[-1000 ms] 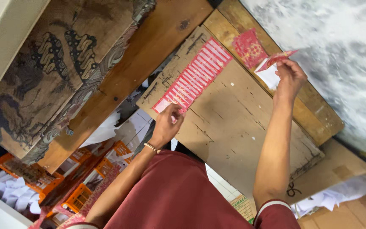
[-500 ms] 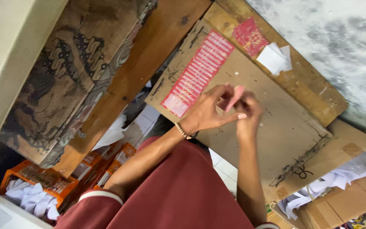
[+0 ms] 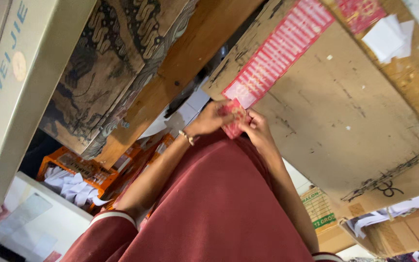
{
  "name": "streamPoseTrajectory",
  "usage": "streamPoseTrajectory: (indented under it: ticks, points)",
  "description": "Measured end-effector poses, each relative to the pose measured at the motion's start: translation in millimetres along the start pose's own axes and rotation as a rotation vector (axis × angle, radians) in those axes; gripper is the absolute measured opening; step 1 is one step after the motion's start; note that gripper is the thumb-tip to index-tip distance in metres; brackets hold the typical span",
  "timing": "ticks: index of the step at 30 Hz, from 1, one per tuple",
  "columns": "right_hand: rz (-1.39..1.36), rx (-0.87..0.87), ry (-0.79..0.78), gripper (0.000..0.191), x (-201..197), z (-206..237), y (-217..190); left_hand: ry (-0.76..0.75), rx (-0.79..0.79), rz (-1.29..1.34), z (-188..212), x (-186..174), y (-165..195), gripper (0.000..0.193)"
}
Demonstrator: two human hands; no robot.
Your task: The person repeatedly places small white paper inserts into red patterned paper pouches on a wooden table, then folds and stacks the finished pouches. The workspace includes a stack of pouches and inserts, with a second person occasionally visible in the background.
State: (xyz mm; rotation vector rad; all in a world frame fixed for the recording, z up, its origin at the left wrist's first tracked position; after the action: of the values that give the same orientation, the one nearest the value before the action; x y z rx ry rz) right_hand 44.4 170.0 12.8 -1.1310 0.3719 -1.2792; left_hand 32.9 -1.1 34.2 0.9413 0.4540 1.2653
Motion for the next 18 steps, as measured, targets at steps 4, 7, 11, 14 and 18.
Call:
streamPoseTrajectory:
  ticks: [4,7,11,14,18]
  points:
    - [0.264,-0.003,0.123,0.01,-6,-11,40,0.075,-0.17,-0.096,-3,-36,-30,0.02]
    - [0.39,-0.006,0.217,0.01,-13,-20,48,0.204,-0.1,-0.448,-13,-53,-25,0.024]
    - [0.435,-0.165,0.297,0.007,-16,-34,38,0.364,-0.032,-0.545,-24,-57,-8,0.034]
    - [0.592,-0.166,0.477,0.02,-24,-38,33,0.451,-0.082,-0.518,-29,-57,1,0.031]
    - [0.732,-0.242,0.524,0.029,-23,-37,25,0.49,-0.082,-0.537,-28,-53,8,0.026]
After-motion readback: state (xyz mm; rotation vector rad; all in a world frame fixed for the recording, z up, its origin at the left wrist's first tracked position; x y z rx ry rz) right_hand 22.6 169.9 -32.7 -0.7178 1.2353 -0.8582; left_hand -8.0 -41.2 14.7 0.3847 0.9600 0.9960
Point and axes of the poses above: each hand's wrist, its own z-axis away from the middle knuckle, its own x-axis out of the palm, y = z × x, the point moved 6 cm from there along -z, towards the middle knuckle, and after that the axes turned 6 degrees about -x, right-handed, at the moved point
